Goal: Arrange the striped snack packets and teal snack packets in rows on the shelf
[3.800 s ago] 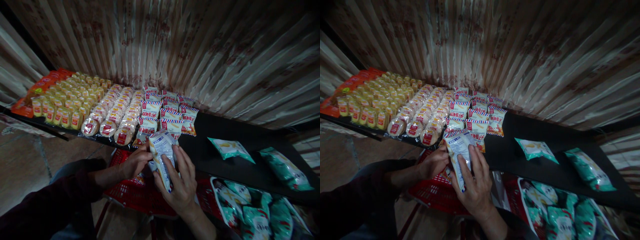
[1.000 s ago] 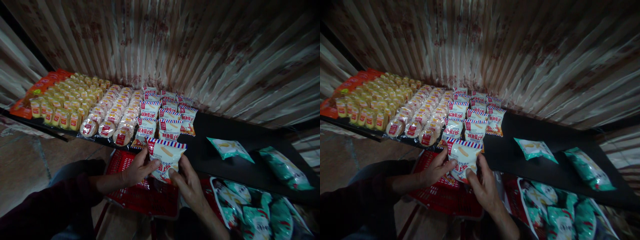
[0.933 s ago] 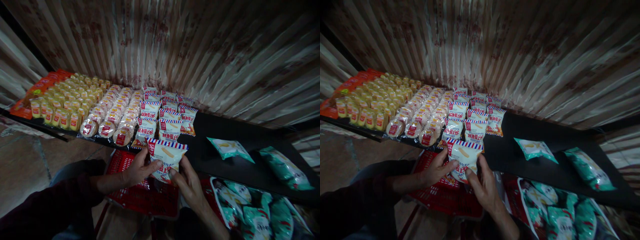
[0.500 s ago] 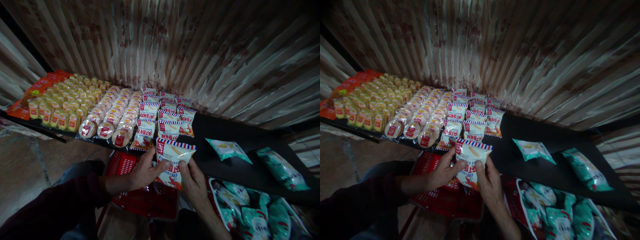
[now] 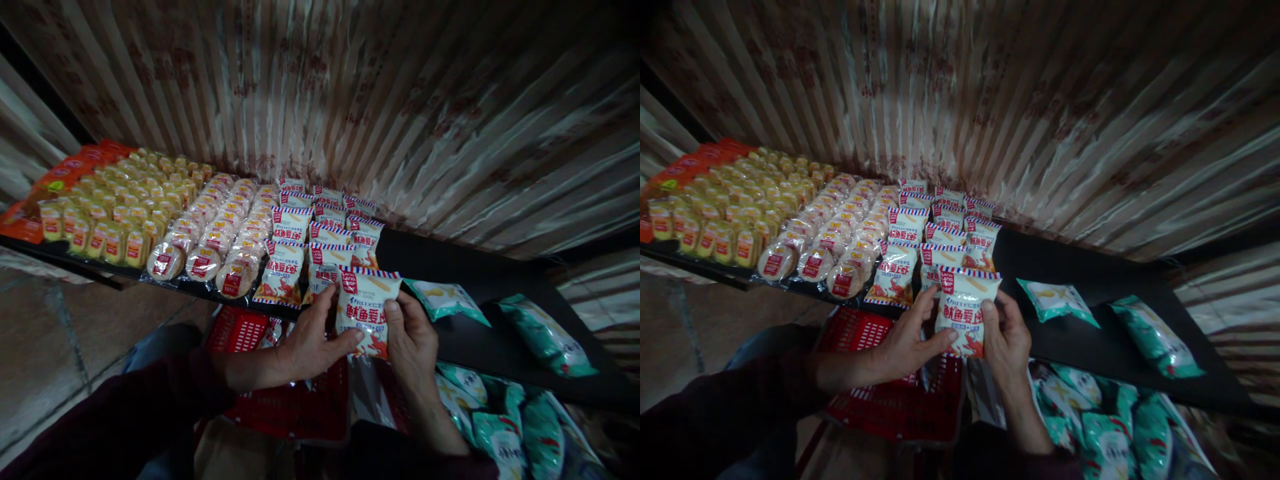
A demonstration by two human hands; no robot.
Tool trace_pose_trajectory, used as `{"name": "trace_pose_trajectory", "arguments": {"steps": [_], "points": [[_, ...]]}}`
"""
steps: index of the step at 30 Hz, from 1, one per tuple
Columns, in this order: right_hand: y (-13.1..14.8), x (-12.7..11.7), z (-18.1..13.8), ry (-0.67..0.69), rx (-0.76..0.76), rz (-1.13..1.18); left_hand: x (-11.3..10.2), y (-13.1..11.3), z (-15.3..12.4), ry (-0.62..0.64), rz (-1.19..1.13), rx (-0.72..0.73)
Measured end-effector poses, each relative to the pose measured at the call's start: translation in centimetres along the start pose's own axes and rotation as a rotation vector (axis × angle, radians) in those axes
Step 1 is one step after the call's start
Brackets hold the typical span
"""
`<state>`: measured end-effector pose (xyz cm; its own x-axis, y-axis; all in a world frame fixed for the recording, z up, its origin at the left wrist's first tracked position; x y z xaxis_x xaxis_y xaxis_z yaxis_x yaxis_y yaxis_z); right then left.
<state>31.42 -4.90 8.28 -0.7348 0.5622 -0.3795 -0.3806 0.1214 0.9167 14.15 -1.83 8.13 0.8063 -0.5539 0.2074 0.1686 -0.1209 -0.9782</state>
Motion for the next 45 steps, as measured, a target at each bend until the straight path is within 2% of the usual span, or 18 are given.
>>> {"name": "trace_pose_trajectory", "arguments": {"steps": [7,12,17,23,28,32,36,39,45], "points": [[-1.3,-1.3,3.0,-0.203,0.034,0.037,2.3,-0.3,2.8,-0.035,0.072,0.109],[-2.5,-1.7,4.8,-0.214,0.09,0.095,4.6,0.2,3.8,-0.004,0.242,0.239],[-2.4,-1.5,5.7,-0.233,0.122,0.079,5.7,1.0,4.0,0.039,0.346,0.164],[-2.5,-1.4,6.4,-0.297,0.096,0.036,6.1,0.5,4.5,0.051,0.402,0.136],[-3.3,-1.5,7.1,-0.251,0.071,-0.013,6.4,0.0,5.4,0.051,0.487,0.104],[-3.4,-1.4,7.2,-0.256,-0.066,-0.108,6.6,-0.4,6.3,0.063,0.563,0.076],[-3.5,-0.6,6.9,-0.178,-0.143,-0.039,6.6,-0.2,7.0,0.063,0.606,0.027],[-4.0,0.2,6.7,-0.13,-0.141,0.018,6.4,0.1,7.2,0.057,0.615,0.012],[-5.6,1.3,6.5,-0.103,-0.061,-0.069,6.1,0.2,7.3,0.024,0.648,0.04]]}}
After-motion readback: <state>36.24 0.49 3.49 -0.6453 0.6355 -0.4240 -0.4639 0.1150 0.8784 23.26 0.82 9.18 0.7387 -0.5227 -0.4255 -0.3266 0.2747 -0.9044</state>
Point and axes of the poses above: each hand's wrist, its own z-axis towards the middle knuckle, its own x-axis out of the palm, y = z × x, the point moved 2 cm from there along z, towards the middle knuckle, and after that the axes turned 6 degrees about -z, right-handed, at the moved point
